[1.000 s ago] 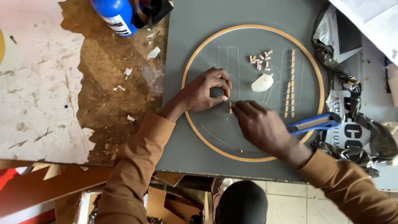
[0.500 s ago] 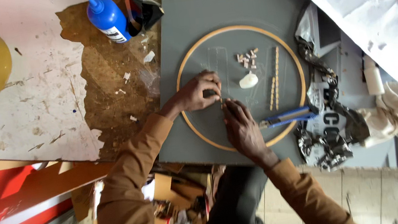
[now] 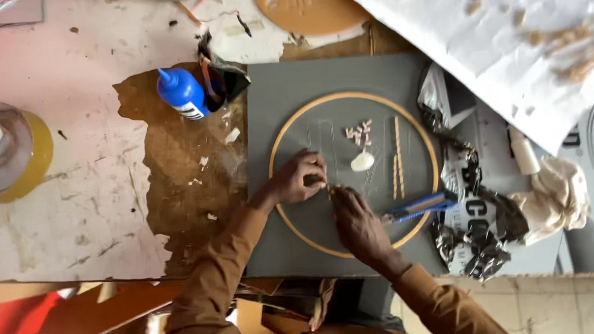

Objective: The person assembles small cylindrical wooden pieces on a gray circular board with a printed pattern. They apply glue from a white bottle to the pieces and place them into designated slots, occasionally using a blue utility knife to trim or adjust the pieces. The process is repeated multiple times across the board.

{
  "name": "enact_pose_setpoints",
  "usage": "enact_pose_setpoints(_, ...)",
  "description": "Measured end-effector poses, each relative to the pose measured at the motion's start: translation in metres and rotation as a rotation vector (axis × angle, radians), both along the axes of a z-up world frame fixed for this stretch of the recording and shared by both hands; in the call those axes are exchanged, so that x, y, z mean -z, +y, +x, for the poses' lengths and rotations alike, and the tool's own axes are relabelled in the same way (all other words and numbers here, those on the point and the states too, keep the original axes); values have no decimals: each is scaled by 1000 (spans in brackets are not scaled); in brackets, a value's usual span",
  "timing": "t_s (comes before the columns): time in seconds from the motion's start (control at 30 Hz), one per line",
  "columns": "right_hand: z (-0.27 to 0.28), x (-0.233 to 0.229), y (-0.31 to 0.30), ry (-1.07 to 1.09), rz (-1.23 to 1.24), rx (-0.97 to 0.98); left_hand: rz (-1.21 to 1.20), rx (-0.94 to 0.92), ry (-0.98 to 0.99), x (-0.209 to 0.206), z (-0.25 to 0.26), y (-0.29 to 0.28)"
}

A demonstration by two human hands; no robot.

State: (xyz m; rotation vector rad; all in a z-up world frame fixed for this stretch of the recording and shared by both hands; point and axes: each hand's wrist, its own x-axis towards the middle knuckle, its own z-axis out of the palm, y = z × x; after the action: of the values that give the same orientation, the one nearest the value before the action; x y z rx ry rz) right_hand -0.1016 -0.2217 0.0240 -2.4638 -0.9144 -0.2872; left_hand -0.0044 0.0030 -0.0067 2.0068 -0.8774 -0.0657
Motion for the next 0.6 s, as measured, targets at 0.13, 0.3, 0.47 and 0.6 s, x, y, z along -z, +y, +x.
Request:
enact_pose_setpoints(0.13,9,0,-5,-44,-2,-89,-4,5,15,-2,6,0)
enact_pose_setpoints(0.3,8,-9,3,12,52,17,-11,50,-27,5,13,2)
enact_pose_setpoints(0.47,6,-7,4,-3,29,50,-9,49,-34,14,15,3)
enact_pose_setpoints(0.6,6,-8,6,-28,21,62,-26,31,15,5,12,1)
